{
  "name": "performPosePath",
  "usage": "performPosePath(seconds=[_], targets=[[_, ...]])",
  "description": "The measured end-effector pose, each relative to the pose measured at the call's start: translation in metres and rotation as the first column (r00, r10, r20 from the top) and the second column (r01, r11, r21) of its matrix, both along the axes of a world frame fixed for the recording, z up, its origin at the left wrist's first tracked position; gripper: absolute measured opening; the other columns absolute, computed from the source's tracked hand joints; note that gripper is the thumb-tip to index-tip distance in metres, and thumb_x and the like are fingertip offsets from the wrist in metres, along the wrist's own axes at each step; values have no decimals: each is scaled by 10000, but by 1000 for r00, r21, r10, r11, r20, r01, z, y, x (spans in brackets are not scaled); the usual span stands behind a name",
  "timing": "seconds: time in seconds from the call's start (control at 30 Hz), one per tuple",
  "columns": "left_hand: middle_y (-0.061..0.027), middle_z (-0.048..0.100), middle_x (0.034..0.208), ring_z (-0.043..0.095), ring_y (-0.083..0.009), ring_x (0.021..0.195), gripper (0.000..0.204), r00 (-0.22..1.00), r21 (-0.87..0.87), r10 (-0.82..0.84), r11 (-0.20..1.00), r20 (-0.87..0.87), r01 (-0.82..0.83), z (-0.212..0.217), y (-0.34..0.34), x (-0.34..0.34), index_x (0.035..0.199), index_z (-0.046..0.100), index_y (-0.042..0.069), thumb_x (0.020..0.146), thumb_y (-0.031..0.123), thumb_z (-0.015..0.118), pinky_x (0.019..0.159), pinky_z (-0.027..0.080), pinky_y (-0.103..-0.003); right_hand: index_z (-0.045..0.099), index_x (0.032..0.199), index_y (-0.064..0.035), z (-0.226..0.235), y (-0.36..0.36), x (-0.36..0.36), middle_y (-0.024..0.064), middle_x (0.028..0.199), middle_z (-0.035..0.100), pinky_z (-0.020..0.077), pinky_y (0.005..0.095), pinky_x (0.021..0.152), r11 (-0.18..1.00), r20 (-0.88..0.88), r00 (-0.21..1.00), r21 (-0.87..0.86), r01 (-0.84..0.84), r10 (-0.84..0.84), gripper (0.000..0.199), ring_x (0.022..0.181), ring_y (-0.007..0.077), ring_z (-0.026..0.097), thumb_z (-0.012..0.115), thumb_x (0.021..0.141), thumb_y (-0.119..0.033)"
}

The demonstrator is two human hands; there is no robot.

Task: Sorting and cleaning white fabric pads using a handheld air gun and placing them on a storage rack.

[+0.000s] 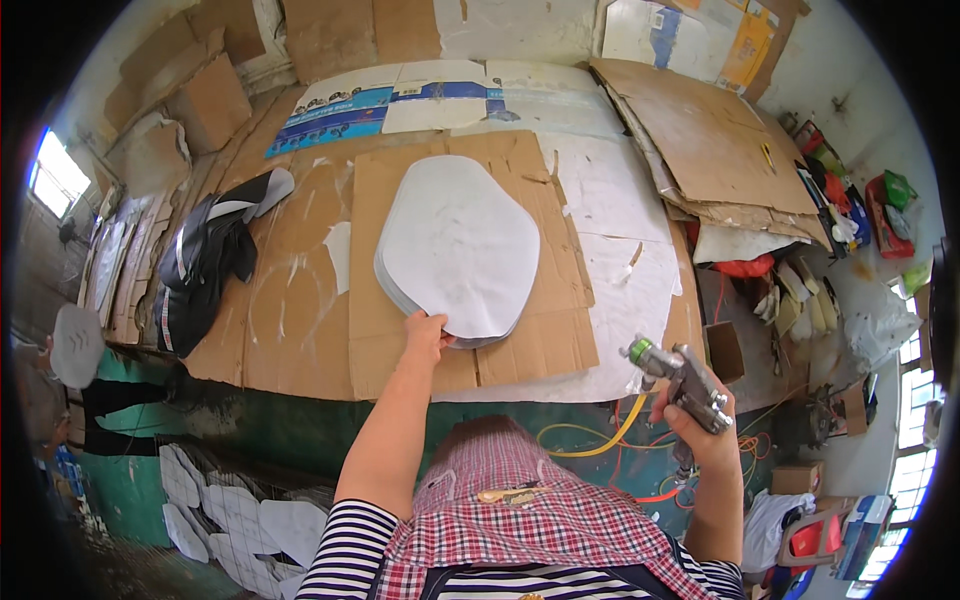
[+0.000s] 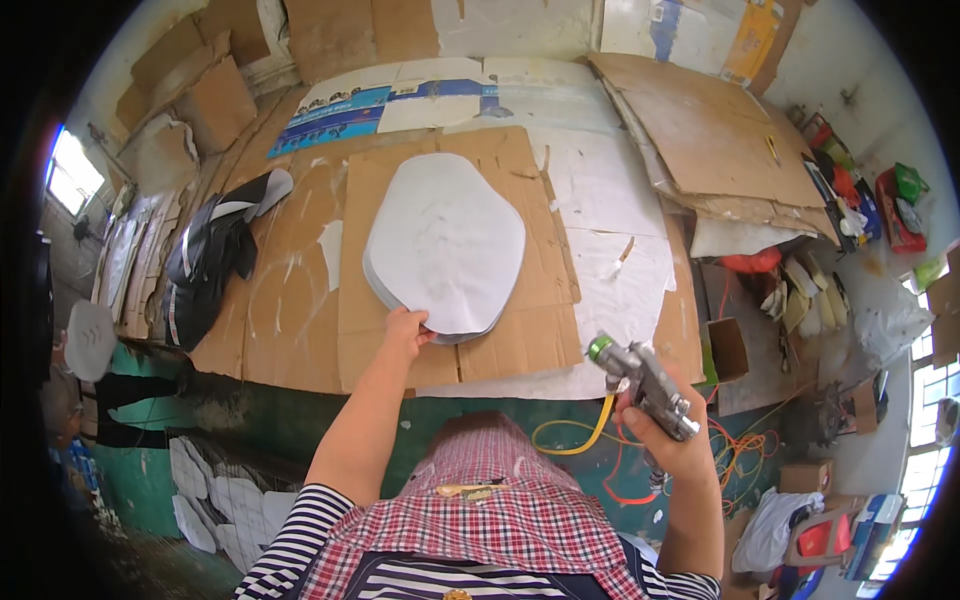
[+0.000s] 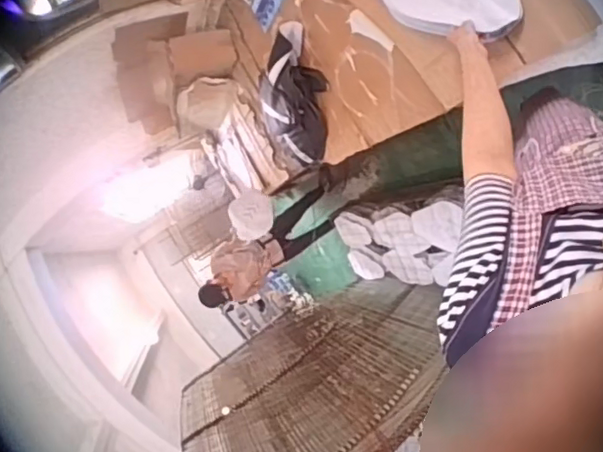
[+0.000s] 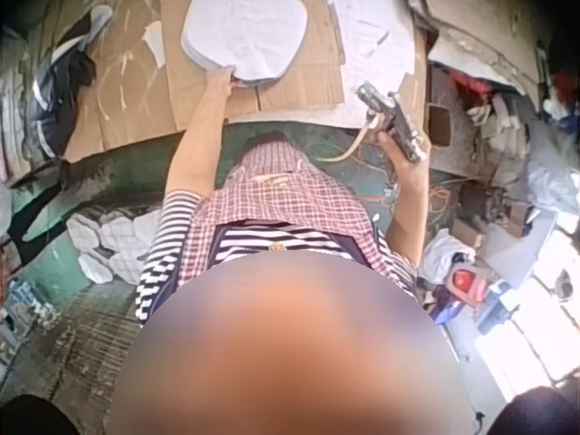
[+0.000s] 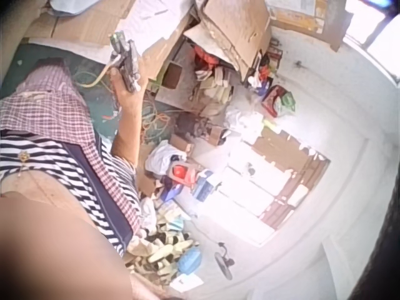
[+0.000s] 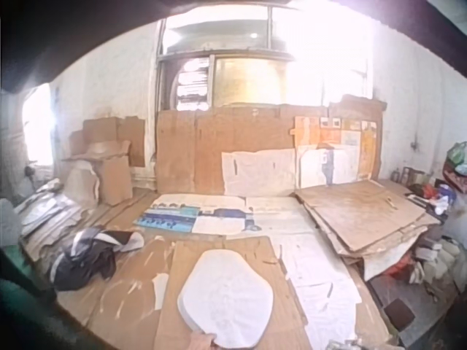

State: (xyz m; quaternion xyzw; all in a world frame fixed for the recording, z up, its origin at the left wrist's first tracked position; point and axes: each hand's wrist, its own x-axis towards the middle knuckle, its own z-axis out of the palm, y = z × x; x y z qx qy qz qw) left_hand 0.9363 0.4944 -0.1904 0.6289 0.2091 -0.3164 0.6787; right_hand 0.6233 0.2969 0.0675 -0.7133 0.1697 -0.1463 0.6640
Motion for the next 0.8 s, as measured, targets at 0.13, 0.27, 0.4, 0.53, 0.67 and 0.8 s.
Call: performPosePath(seconds=[0.13,0.27,0.4,0.53,0.67,0.8], targets=[[-128,598,969,621,-264,821,304,998,-75,61,995,21,-59,1,3,-2,1065,520,12,765,-14,566,685,551,-430,457,1291,35,-1,3,-7,62,903,612,517,273,736,993,-43,993,-22,-115,114,546,814,131,605,681,800,-50],[-133,593,1005,620,-270,873,333,998,-105,65,993,18,-62,3,4,-4,1102,499,14,775,-26,544,725,547,-443,461,1292,33,1,0,-3,54,894,607,522,280,754,999,-21,998,-8,52,-52,561,835,123,595,692,783,-13],[-132,593,1038,623,-270,894,298,992,-166,123,978,-32,-127,0,5,-11,1080,522,19,789,-35,556,717,568,-443,476,1281,33,3,1,-21,51,886,609,506,274,749,1000,-97,995,31,3,0,574,824,116,585,715,762,-25],[-157,565,1089,608,-293,935,325,995,-183,102,978,-18,-104,3,0,-14,1102,489,8,793,-7,591,699,576,-446,477,1282,33,-2,11,-18,53,898,614,481,260,751,987,-78,989,111,-117,126,573,832,111,579,695,753,13],[-192,541,1110,599,-316,954,348,997,-156,55,986,-46,-62,16,-13,-26,1136,445,-18,816,5,580,772,555,-454,490,1258,32,-6,15,4,60,886,616,502,262,702,999,8,1000,43,-17,17,516,789,131,610,676,780,-26],[-178,541,1137,589,-312,988,370,994,-184,109,976,-28,-112,21,-9,-30,1163,442,-10,815,5,566,762,559,-456,512,1206,23,-8,13,4,66,889,620,506,253,679,995,-14,996,40,92,-92,456,765,137,622,684,794,-69]])
